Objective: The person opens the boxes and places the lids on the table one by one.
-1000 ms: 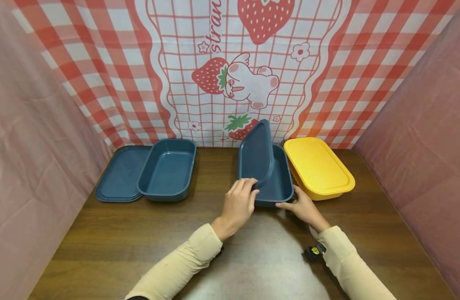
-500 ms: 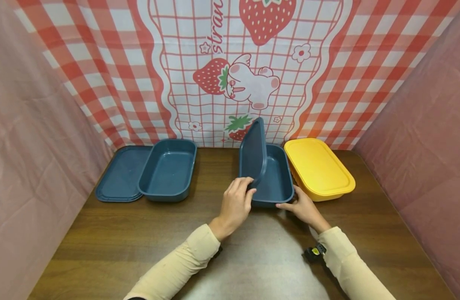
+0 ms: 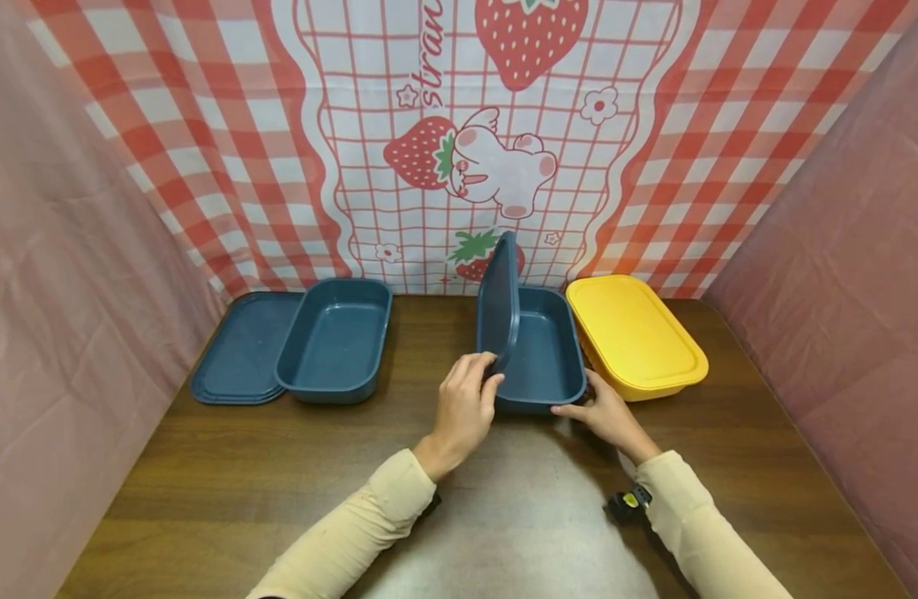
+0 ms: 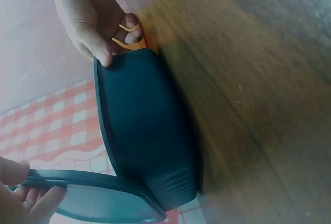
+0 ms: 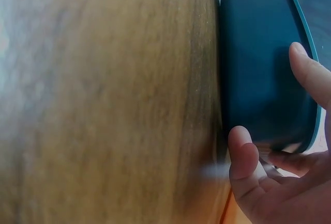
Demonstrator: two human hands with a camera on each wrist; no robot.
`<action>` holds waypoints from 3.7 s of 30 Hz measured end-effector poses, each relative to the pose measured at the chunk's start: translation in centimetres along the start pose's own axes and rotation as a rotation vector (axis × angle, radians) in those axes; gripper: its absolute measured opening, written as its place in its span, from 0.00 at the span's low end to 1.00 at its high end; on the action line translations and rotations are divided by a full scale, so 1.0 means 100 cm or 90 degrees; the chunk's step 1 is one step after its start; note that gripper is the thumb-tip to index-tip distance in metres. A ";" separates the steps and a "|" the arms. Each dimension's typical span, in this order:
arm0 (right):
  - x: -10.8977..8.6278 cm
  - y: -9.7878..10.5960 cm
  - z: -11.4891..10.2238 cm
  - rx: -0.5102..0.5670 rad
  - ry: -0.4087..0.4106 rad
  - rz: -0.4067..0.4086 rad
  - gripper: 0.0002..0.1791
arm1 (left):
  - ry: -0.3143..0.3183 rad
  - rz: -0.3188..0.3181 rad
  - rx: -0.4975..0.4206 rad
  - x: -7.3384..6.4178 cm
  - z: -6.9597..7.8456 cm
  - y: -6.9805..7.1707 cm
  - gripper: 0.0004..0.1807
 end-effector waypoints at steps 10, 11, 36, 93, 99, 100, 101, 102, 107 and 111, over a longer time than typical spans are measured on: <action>-0.001 0.000 0.001 0.000 0.005 0.002 0.48 | 0.017 0.034 -0.039 -0.001 -0.007 0.002 0.11; -0.001 -0.001 0.001 0.000 0.006 0.001 0.48 | 0.020 0.036 -0.043 -0.001 -0.008 0.002 0.11; -0.001 -0.002 0.001 0.012 0.009 0.009 0.46 | 0.105 0.049 -0.129 -0.005 -0.022 0.004 0.12; -0.005 -0.001 -0.002 0.040 -0.016 -0.014 0.46 | 0.321 -0.081 -0.057 -0.013 -0.037 0.007 0.14; -0.006 -0.002 -0.002 0.046 -0.018 -0.016 0.46 | 0.367 -0.105 -0.058 -0.015 -0.041 0.006 0.13; -0.006 -0.002 -0.002 0.047 -0.019 -0.015 0.46 | 0.371 -0.105 -0.063 -0.014 -0.041 0.006 0.13; -0.006 -0.001 -0.002 0.047 -0.017 -0.014 0.46 | 0.378 -0.107 -0.068 -0.014 -0.042 0.006 0.13; -0.006 -0.001 -0.003 0.046 -0.016 -0.014 0.46 | 0.382 -0.108 -0.075 -0.014 -0.042 0.005 0.13; -0.006 0.000 -0.003 0.050 -0.009 -0.017 0.47 | 0.408 -0.110 -0.106 -0.014 -0.046 0.005 0.13; -0.007 0.000 -0.003 0.052 -0.008 -0.020 0.47 | 0.436 -0.109 -0.129 -0.015 -0.048 0.006 0.16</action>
Point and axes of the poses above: each hand's wrist, its own x-axis towards the middle knuckle, its own y-axis out of the back of the hand, z = x × y, the point moved 5 cm from there along x, towards the middle knuckle, and after that the axes turned 10 degrees about y, right-handed, at the moved point
